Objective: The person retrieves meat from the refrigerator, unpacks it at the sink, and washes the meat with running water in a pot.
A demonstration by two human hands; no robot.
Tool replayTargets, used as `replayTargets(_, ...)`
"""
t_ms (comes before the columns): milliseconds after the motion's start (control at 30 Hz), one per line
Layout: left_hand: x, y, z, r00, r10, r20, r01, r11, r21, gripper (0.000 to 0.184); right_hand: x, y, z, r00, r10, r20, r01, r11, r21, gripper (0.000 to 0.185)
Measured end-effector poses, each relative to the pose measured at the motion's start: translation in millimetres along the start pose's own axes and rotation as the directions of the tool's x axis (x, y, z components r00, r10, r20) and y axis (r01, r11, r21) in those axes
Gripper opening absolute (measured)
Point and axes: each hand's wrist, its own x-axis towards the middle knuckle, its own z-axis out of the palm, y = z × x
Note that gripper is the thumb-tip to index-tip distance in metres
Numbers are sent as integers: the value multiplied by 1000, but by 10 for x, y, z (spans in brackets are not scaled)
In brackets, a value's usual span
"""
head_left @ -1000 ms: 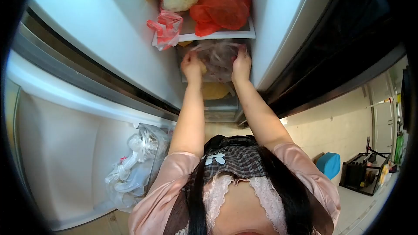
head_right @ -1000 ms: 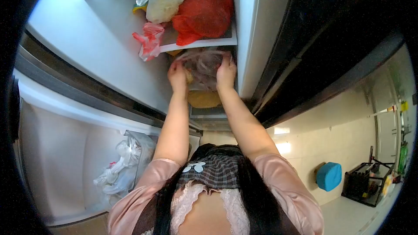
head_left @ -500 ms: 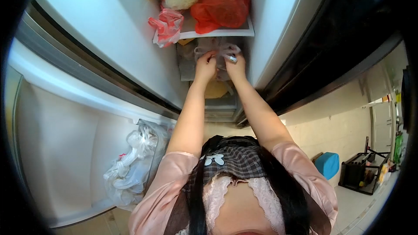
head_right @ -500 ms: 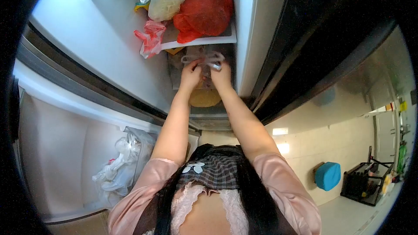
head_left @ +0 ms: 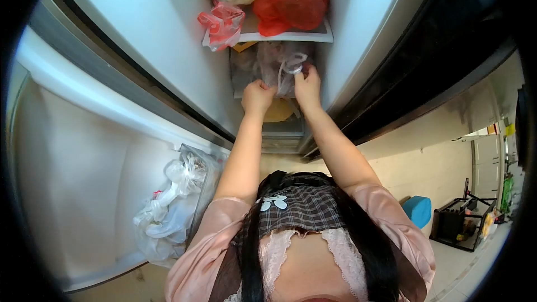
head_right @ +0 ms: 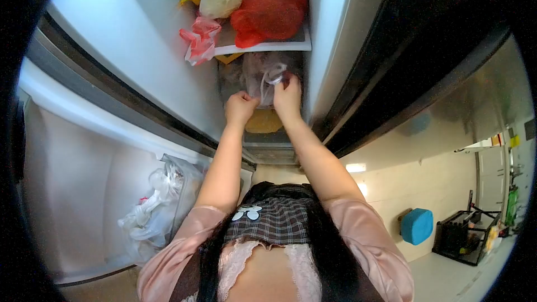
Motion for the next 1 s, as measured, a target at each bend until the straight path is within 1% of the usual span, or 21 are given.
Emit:
replayTargets(33, 14, -63, 64, 996, 62, -68, -58, 996, 62, 32, -114, -144, -31, 1000, 0, 4, 1, 1000, -6, 27)
replayTargets(100, 151, -290, 294, 995, 14, -102, -19, 999, -44, 30, -289, -390, -118, 955, -277, -108, 275, 961, -25, 16)
replayTargets(133, 159, -318, 333, 991, -34, -133, 14, 989, -144, 27, -276, -357, -148, 881, -472, 26, 471, 872, -138, 15)
replayTargets(167, 157, -357, 368, 991, -40, -130, 21, 989, -148, 27, -268, -324, -132, 883, -469, 33, 469, 872, -141, 15)
replayTargets(233, 79, -296, 307, 983, -107, 147, 180, 673, -717, 21, -214, -211, -64, 772, -407, 488, 569, 785, -246, 19)
replayTargets(267, 44, -278, 282, 983, -107, 150, 183, 674, -716, 21, -178, -61, -27, 780, -339, 526, 562, 749, -350, 24)
replayTargets(300, 27, -267, 262, 987, -55, 154, 161, 486, -859, 20, -174, -80, -61, 782, -339, 524, 561, 749, -353, 24)
replayTargets(333, 24, -263, 250, 989, -3, 145, 141, 267, -953, 19, -165, -98, -98, 760, -231, 607, 590, 638, -495, 24)
replayTargets(367, 40, -279, 260, 989, -4, 148, 143, 265, -953, 19, -159, -114, -122, 738, -105, 666, 619, 497, -608, 25)
replayTargets(400, 48, -297, 273, 983, -14, 181, 179, 217, -959, 22, -158, -149, -132, 737, -99, 668, 619, 495, -610, 25)
replayTargets(433, 46, -319, 295, 977, -23, 213, 214, 167, -962, 25, -151, -185, -134, 831, 88, 549, 401, 589, -701, 26)
replayTargets(467, 46, -334, 312, 976, -27, 215, 216, 161, -963, 25, -136, -200, -128, 865, 281, 416, 159, 632, -759, 28)
replayTargets(500, 20, -275, 257, 961, -92, 259, 273, 199, -941, 27, -107, -143, -142, 864, 281, 418, 163, 630, -760, 28)
replayTargets(567, 15, -221, 209, 939, -158, 304, 335, 234, -913, 29, -45, 161, -207, 913, 152, 380, 103, 814, -572, 34)
replayTargets(600, 54, -205, 195, 953, -160, 257, 303, 515, -802, 32, -22, 452, -160, 937, 182, 298, -48, 913, -404, 37)
replayTargets(633, 101, -201, 190, 966, -147, 211, 248, 747, -616, 35, -15, 464, -180, 937, 181, 299, -46, 912, -408, 37)
replayTargets(767, 216, -311, 253, 947, -166, 275, 318, 622, -715, 35, -27, 287, -215, 966, 80, 246, -4, 955, -296, 24)
replayTargets(833, 107, -278, 276, 962, -125, 241, 272, 450, -850, 32, -27, 69, -168, 972, 76, 221, -16, 965, -261, 20)
replayTargets(900, 83, -272, 384, 964, -110, 240, 264, 387, -883, 32, -18, -79, -38, 917, -274, 290, 340, 917, -208, 18)
replayTargets(933, 77, -274, 433, 968, -99, 233, 252, 323, -912, 32, 12, -90, 30, 865, -336, 372, 428, 882, -199, 16)
replayTargets(1000, 92, -293, 494, 970, -109, 219, 243, 329, -913, 31, 92, -36, 192, 868, -223, 444, 381, 873, -306, 17)
